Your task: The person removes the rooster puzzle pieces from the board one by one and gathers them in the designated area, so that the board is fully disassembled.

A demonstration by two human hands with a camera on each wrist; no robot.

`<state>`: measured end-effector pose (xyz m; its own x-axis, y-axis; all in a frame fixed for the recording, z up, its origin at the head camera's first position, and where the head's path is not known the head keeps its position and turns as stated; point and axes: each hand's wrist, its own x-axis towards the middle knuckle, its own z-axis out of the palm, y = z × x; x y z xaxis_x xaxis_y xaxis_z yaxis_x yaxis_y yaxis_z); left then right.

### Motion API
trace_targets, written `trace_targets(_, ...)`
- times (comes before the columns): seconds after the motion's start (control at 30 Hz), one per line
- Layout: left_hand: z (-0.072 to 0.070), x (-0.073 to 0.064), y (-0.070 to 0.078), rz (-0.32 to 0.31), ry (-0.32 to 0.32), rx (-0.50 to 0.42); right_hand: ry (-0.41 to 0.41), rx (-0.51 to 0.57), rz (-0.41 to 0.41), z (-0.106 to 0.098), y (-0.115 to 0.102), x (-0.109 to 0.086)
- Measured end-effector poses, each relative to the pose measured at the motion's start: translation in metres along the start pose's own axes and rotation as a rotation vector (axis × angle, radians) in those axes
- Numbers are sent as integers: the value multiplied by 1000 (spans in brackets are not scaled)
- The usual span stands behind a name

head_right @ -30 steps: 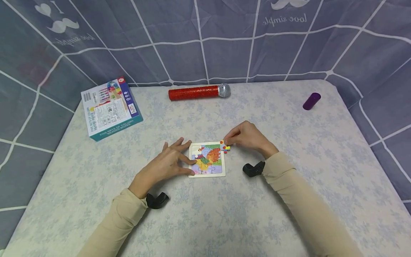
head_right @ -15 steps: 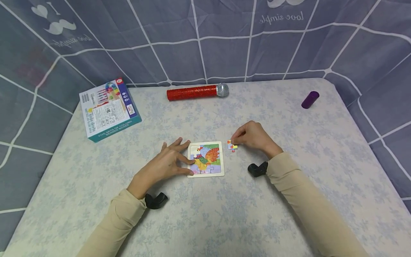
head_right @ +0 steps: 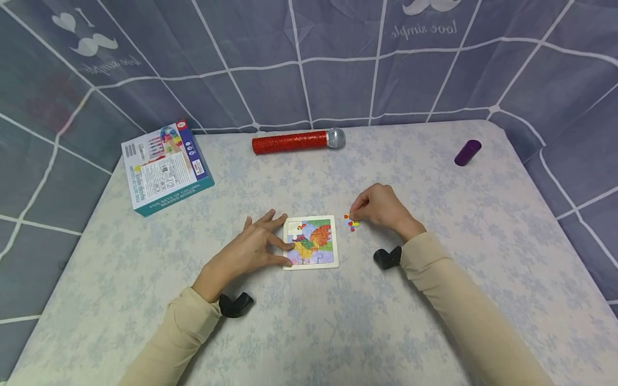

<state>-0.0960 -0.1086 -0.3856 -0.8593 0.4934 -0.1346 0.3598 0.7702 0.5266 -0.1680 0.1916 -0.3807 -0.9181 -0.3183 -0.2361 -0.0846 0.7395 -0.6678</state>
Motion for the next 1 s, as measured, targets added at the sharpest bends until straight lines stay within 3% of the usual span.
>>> trace_targets(0.33,0,0,1,-14,-10,-3,22,-2,-45,1,-2,-1)
trace_targets(0.6,-1,-2,1,-5,2,-1,23,6,-99,17,-17,3)
trace_targets(1.0,-2,-2,1,-1,-12,1,-126,-24,-216,44,-52,6)
